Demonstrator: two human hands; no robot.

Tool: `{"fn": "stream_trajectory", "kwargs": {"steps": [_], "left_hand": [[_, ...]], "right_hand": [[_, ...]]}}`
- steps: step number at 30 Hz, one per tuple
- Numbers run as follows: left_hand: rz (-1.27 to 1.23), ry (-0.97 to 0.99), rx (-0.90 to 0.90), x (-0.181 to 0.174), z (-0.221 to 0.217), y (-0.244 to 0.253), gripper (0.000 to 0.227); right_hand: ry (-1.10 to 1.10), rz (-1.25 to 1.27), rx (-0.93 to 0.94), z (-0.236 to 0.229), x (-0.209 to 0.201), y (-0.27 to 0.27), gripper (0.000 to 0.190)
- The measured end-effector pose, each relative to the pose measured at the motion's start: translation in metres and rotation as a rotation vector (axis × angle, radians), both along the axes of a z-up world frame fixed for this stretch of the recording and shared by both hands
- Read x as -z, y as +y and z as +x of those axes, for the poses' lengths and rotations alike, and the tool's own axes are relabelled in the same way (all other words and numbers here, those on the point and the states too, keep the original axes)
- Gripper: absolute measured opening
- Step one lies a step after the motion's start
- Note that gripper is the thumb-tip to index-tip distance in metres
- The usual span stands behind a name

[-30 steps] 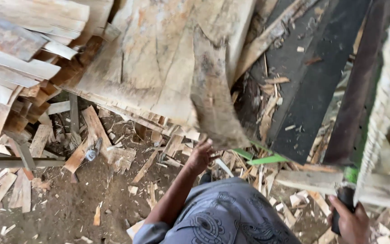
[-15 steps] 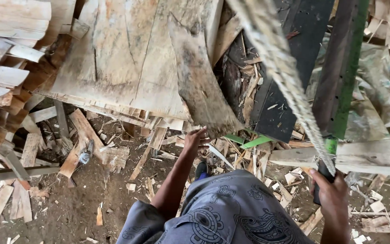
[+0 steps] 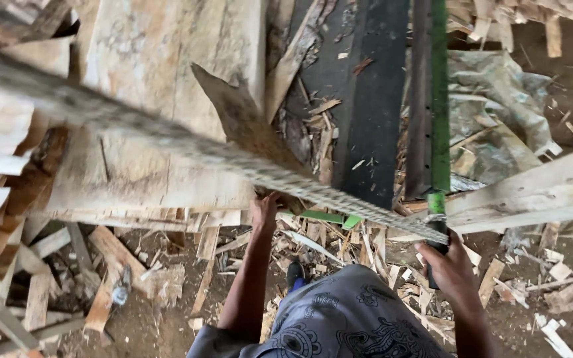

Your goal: Trim thin sheets of bark or wood veneer using a manual guillotine-style cutter.

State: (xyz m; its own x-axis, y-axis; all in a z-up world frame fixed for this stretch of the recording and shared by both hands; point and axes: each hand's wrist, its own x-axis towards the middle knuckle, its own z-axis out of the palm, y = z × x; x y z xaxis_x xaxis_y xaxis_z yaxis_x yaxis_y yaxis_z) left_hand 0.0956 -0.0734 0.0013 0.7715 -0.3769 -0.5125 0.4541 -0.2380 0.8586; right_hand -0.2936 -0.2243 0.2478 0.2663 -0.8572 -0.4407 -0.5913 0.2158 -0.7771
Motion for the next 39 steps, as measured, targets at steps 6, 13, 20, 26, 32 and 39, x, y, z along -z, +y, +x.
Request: {"fn": "stream_trajectory", "kwargs": {"steps": [6, 13, 20, 26, 32, 39], "left_hand": [[-0.03, -0.427, 0.203, -0.016, -0.021, -0.035, 0.055], [-0.098, 0.07, 0.458, -0.01, -0.064, -0.177, 0.039], [0.247, 0.001, 0.617, -0.034, -0.08, -0.236, 0.069], [0.425, -0.039, 0.652, -0.041, -0.068, -0.271, 0.045], [0.364, -0.154, 0.589, -0.035, -0.071, -0.268, 0.043], [0.429, -0.178, 0.59, -0.042, -0.072, -0.266, 0.039]], "right_hand": [[-0.009, 0.036, -0.037, 0.002, -0.011, -0.003, 0.06], [0.082, -0.24, -0.151, -0.019, 0.03, -0.011, 0.065], [0.175, -0.044, -0.137, 0.002, -0.002, -0.013, 0.064], [0.227, -0.068, -0.105, 0.003, 0.023, -0.01, 0.059], [0.218, -0.199, -0.128, -0.003, 0.087, -0.01, 0.078], [0.297, -0.016, -0.109, 0.015, -0.018, -0.014, 0.056]]}}
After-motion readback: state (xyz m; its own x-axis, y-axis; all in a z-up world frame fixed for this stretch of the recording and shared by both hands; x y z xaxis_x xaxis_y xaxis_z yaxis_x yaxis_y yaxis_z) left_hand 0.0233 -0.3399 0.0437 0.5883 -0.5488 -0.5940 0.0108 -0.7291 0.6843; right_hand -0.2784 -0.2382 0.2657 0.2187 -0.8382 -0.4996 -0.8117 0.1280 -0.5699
